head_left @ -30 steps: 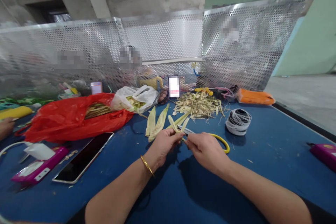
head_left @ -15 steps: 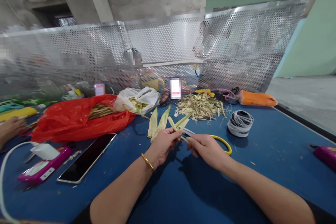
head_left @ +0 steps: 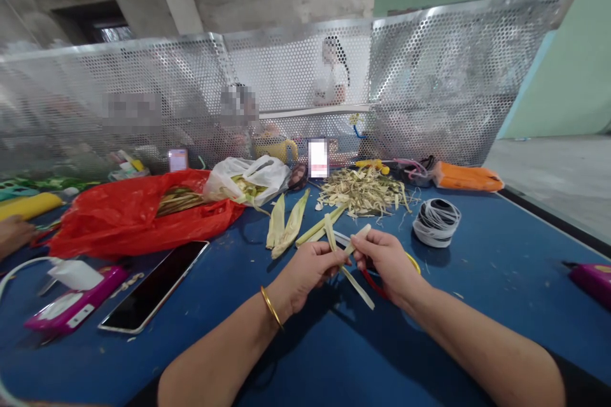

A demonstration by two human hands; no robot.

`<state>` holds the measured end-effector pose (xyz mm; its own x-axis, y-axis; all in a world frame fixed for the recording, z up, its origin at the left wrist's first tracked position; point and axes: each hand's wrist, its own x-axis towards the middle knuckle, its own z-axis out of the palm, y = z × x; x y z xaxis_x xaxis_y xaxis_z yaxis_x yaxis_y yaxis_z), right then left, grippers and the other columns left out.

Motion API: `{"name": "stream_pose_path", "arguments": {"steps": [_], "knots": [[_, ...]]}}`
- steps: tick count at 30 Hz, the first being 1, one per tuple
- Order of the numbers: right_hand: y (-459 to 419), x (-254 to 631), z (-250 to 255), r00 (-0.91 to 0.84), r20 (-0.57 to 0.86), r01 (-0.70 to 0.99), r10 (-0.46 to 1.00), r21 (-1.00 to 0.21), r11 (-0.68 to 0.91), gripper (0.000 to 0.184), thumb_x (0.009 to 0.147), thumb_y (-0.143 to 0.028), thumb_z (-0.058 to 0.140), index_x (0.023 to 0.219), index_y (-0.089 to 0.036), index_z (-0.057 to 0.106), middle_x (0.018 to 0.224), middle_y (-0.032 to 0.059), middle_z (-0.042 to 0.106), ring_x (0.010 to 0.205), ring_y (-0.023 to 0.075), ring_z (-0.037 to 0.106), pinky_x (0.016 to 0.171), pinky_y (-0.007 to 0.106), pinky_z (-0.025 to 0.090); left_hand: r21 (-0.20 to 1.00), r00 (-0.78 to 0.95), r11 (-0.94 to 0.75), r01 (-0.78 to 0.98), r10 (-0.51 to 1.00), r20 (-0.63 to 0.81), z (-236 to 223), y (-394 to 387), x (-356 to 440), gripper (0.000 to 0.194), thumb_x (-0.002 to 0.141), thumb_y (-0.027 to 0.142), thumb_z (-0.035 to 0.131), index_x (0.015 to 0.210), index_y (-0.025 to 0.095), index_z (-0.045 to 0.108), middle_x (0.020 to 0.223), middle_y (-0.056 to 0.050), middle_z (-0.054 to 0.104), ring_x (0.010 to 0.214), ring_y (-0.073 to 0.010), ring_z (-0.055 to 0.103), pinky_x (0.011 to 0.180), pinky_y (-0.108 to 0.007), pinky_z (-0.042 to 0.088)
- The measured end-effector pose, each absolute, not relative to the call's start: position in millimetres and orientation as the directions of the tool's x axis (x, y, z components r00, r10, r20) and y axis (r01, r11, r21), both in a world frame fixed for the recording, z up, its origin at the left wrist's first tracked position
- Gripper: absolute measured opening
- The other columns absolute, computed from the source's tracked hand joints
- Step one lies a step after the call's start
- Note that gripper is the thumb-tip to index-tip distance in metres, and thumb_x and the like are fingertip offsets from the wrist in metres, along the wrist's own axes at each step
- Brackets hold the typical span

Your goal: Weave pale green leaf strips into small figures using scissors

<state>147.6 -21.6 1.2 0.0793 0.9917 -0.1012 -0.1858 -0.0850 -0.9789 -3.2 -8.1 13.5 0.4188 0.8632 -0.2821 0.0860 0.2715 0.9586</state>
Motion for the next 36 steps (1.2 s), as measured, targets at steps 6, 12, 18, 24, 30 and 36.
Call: {"name": "stream_pose_path", "arguments": {"steps": [6,12,18,24,30,36], "knots": [[-18.3,157.6,3.8,0.127,0.129,0.202,0.983,-0.974,0.102,0.027,0.075,-0.043,0.063,0.069,-0.017,0.058,0.061,0.0008,0.059,0.055,0.0145,0.054,0.056,0.028,0.042,0.964,0.425,0.243,0.103,0.866,-0.264,15.6,-8.5,-6.6,0.028,0.071,0.041,0.071,0.068,0.013,0.068,0.048,0.005,0.039,0.041,-0.0040,0.022,0.042,-0.023,0.010],[-23.5,163.8,20.9,-0.095,0.483,0.703,0.870,-0.586,0.402,0.018,0.085,-0.034,0.056,0.082,-0.020,0.067,0.090,0.0057,0.068,0.088,0.0218,0.061,0.080,0.035,0.042,0.978,0.481,0.133,0.161,0.854,-0.196,15.4,-14.9,-2.4,0.044,0.075,0.056,0.063,0.064,0.013,0.069,0.048,0.002,0.047,0.046,-0.0070,0.034,0.046,-0.022,0.020],[-23.5,156.0,6.8,-0.126,0.178,0.417,0.976,-0.883,0.215,0.029,0.083,-0.035,0.056,0.058,-0.019,0.056,0.052,-0.0026,0.055,0.051,0.0125,0.051,0.051,0.024,0.036,0.975,0.557,0.064,0.212,0.812,-0.175,5.0,-13.2,-2.7,0.035,0.076,0.045,0.062,0.073,0.012,0.072,0.055,0.001,0.052,0.051,-0.0088,0.040,0.051,-0.023,0.025],[-23.3,153.3,6.6,0.060,0.323,0.452,0.945,-0.853,0.263,0.029,0.077,-0.034,0.057,0.053,-0.019,0.051,0.052,-0.0027,0.050,0.053,0.0116,0.045,0.051,0.023,0.034,0.957,0.550,0.009,0.289,0.817,-0.174,9.5,-16.7,-1.4,0.026,0.075,0.033,0.060,0.075,0.011,0.074,0.049,0.004,0.044,0.049,-0.0083,0.034,0.049,-0.024,0.022],[-18.3,157.5,4.0,0.066,0.318,0.452,0.946,-0.855,0.256,0.030,0.079,-0.037,0.056,0.055,-0.019,0.052,0.055,-0.0021,0.051,0.057,0.0131,0.047,0.056,0.025,0.036,0.969,0.540,0.057,0.242,0.822,-0.183,11.8,-19.6,1.5,0.026,0.075,0.034,0.061,0.073,0.011,0.073,0.048,0.004,0.042,0.048,-0.0072,0.033,0.047,-0.023,0.020],[-10.5,165.3,9.0,0.312,0.134,0.110,0.941,-0.988,0.104,0.035,0.073,-0.049,0.066,0.090,-0.019,0.063,0.084,0.0025,0.064,0.075,0.0165,0.057,0.065,0.026,0.043,0.957,0.413,0.286,0.034,0.868,-0.274,12.1,-10.2,-2.3,0.044,0.083,0.052,0.052,0.080,0.012,0.070,0.053,0.003,0.047,0.039,-0.0033,0.023,0.042,-0.022,0.013]]}}
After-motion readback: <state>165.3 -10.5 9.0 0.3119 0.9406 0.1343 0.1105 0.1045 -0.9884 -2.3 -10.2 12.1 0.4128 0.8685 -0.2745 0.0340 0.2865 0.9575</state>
